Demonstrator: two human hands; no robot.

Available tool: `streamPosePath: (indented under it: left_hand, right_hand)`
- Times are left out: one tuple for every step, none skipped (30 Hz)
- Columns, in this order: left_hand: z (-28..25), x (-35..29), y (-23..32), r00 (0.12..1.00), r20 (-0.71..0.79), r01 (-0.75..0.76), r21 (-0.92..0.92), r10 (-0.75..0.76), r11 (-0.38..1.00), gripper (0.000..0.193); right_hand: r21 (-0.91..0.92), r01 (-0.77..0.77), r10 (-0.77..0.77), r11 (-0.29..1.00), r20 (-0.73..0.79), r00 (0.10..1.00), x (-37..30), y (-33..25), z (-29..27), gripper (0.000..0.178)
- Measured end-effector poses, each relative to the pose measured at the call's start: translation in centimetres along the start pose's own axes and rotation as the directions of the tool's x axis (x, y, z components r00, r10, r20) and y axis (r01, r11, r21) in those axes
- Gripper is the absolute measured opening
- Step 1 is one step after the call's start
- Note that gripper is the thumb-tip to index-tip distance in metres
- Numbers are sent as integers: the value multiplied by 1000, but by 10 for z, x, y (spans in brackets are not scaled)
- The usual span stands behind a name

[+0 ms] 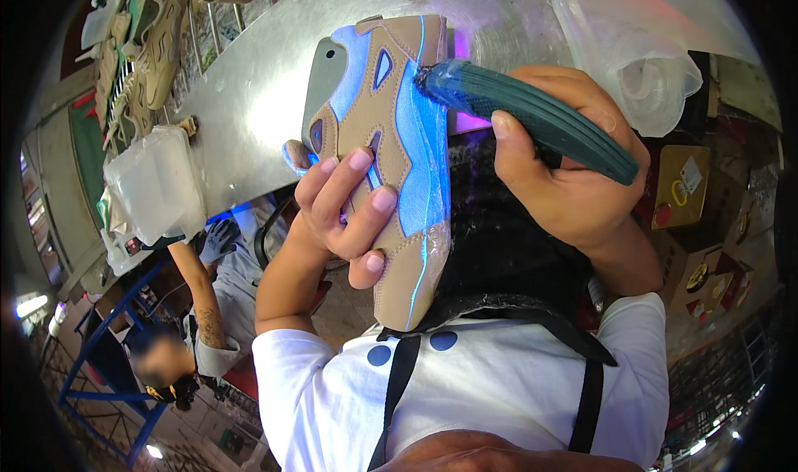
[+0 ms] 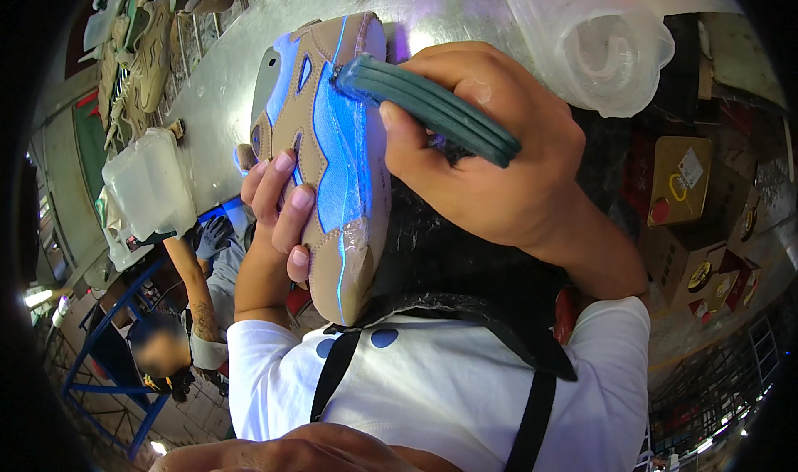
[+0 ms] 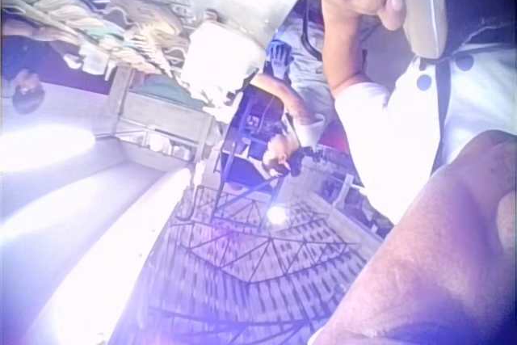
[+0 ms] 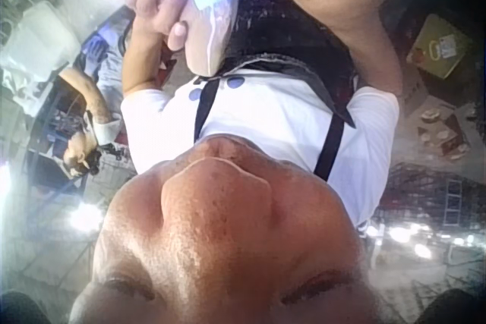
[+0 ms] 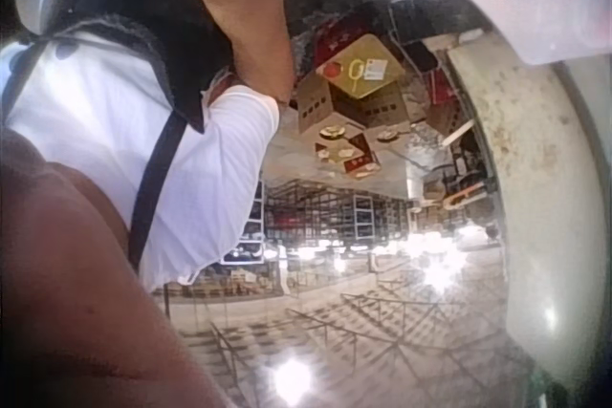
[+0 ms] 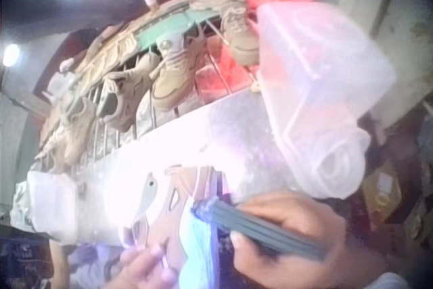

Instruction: The person picks up shoes from a rack, dips a brush into a container of blue-tinted adhesive, and applies the adhesive to the soles and edges of the shoes while inspecting them under a UV light.

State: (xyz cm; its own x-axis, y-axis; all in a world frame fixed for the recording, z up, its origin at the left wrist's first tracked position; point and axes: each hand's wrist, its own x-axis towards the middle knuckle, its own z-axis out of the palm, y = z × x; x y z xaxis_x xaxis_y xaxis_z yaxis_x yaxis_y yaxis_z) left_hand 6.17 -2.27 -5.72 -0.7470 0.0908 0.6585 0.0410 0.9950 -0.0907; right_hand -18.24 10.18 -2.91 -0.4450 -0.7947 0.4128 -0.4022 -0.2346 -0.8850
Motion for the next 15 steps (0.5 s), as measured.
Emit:
streamPosePath:
  left_hand:
    - [0,0,0,1000,1,-1,1,1,1000,72]
    - [0,1,1,1000,4,-4,-1,4,1000,71]
    - [0,1,1,1000,6,-5,-3,5,1000,71]
    - [0,1,1,1000,8,-7,-5,7,1000,70]
    - [-1,1,1,1000,10,-7,-7,7,1000,70]
    - [-1,1,1,1000,13,-8,-10,8,1000,70]
    - [-1,1,0,1000,11,-6,-14,6,1000,70]
    - [0,2,0,1000,9,-5,-18,5,1000,70]
    - [-2,1,0,1000,17,-2,-24,3,1000,70]
    - [-2,2,0,1000,23,-1,-29,1,1000,70]
    - [-4,1,0,999,38,1,-39,1,999,70]
    - [-5,1,-1,999,48,1,-46,1,999,70]
    - [-7,0,-2,998,58,1,-53,2,999,70]
    - [-7,-1,-3,998,63,0,-57,4,998,70]
    - [-6,-1,-2,999,54,-2,-52,5,999,70]
  right_hand:
    - [-20,2,-2,1000,-4,1000,0,0,0,23]
    - [-40,3,-4,999,-9,1000,0,-1,0,23]
    - [-51,-1,1,999,-9,1000,0,-1,0,23]
    - [-70,-3,2,998,-13,1000,0,-2,0,22]
    - [-88,-6,5,996,-16,1000,0,-2,0,22]
    - [-113,-7,4,994,-23,1000,0,-2,0,22]
    - [-121,-28,23,992,-38,999,0,-3,1,22]
    - [-129,-49,42,990,-52,998,0,-3,1,22]
    - [-118,-89,81,989,-71,994,1,-2,2,22]
    - [-106,-129,120,986,-90,989,2,-1,3,22]
    - [-55,-115,109,992,-94,990,1,2,2,22]
    - [-4,-100,99,995,-100,990,-1,6,1,22]
    - [47,-85,89,995,-106,990,-2,8,-1,22]
    - [53,-88,93,995,-93,991,-2,8,-1,22]
    - [60,-93,97,994,-78,992,-2,7,-2,23]
